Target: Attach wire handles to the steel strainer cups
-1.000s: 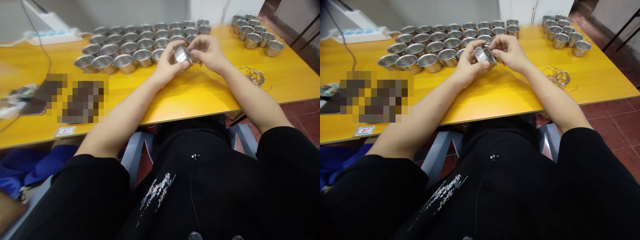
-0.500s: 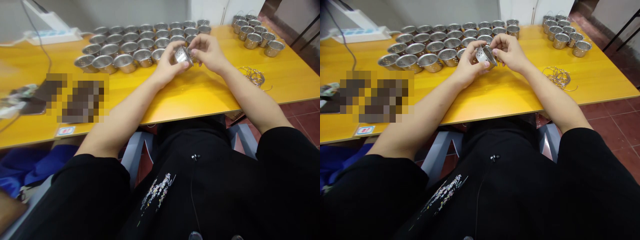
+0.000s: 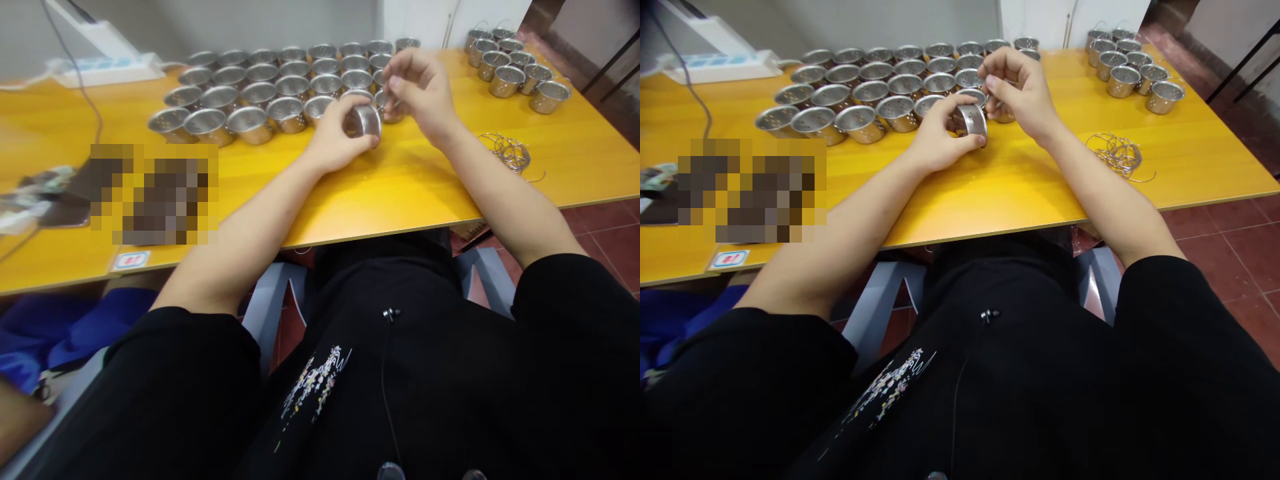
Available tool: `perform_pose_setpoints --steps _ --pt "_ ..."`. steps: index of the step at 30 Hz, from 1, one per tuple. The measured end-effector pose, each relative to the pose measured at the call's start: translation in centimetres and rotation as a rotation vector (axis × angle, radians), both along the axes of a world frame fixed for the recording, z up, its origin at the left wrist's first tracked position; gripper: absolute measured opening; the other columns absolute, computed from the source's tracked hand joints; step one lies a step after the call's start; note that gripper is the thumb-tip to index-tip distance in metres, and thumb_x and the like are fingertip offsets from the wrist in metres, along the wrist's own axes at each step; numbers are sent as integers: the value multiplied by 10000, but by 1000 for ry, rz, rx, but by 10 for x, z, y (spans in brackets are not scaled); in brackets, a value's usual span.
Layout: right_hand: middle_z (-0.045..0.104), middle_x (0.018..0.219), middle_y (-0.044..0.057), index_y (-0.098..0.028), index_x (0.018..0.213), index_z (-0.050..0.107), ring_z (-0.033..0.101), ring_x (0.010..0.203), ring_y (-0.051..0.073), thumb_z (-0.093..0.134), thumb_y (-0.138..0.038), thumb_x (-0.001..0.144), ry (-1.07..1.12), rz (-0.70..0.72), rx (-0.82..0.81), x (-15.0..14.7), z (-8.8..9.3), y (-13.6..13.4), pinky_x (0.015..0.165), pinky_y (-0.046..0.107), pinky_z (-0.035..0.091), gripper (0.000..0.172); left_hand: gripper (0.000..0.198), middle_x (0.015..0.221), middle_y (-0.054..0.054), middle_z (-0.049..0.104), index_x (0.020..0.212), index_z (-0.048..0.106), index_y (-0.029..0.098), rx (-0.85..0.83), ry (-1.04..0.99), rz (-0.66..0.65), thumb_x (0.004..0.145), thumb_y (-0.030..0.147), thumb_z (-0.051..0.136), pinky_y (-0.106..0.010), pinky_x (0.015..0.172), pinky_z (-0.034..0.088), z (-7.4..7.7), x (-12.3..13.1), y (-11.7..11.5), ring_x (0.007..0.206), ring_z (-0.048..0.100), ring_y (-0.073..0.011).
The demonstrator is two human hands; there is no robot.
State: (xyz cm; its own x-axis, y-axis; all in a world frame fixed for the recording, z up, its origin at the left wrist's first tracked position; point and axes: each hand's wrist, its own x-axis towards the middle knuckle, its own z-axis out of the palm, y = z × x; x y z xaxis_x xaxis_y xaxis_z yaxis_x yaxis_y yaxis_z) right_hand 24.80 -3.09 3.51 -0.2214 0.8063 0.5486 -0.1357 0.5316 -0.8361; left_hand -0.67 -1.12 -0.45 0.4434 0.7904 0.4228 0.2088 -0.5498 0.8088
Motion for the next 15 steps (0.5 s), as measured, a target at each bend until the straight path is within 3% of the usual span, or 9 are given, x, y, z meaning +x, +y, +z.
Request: perform_pose_setpoints --steps 4,10,15 --pt "840 957 -41 -284 1036 742 737 677 157 915 -326 947 -16 -73 47 -7 -9 8 644 306 673 199 720 1204 68 842 1473 737 339 16 21 -1 849 558 1022 -489 1380 416 1 -1 -1 1513 522 -289" --pt "856 1095 -44 -338 1093 810 803 862 201 922 -469 942 -143 -106 -7 0 4 -7 832 383 678 230 742 1296 82 844 1489 724 337 21 20 3 836 537 1014 -505 1429 378 2 1 -3 1471 534 -280" --pt "834 989 -22 -363 991 763 736 799 239 955 -597 791 -129 -156 -46 -9 3 -7 829 450 662 363 653 1193 44 842 1452 717 355 18 62 -35 879 539 971 -530 1406 390 4 0 -3 1572 471 -322"
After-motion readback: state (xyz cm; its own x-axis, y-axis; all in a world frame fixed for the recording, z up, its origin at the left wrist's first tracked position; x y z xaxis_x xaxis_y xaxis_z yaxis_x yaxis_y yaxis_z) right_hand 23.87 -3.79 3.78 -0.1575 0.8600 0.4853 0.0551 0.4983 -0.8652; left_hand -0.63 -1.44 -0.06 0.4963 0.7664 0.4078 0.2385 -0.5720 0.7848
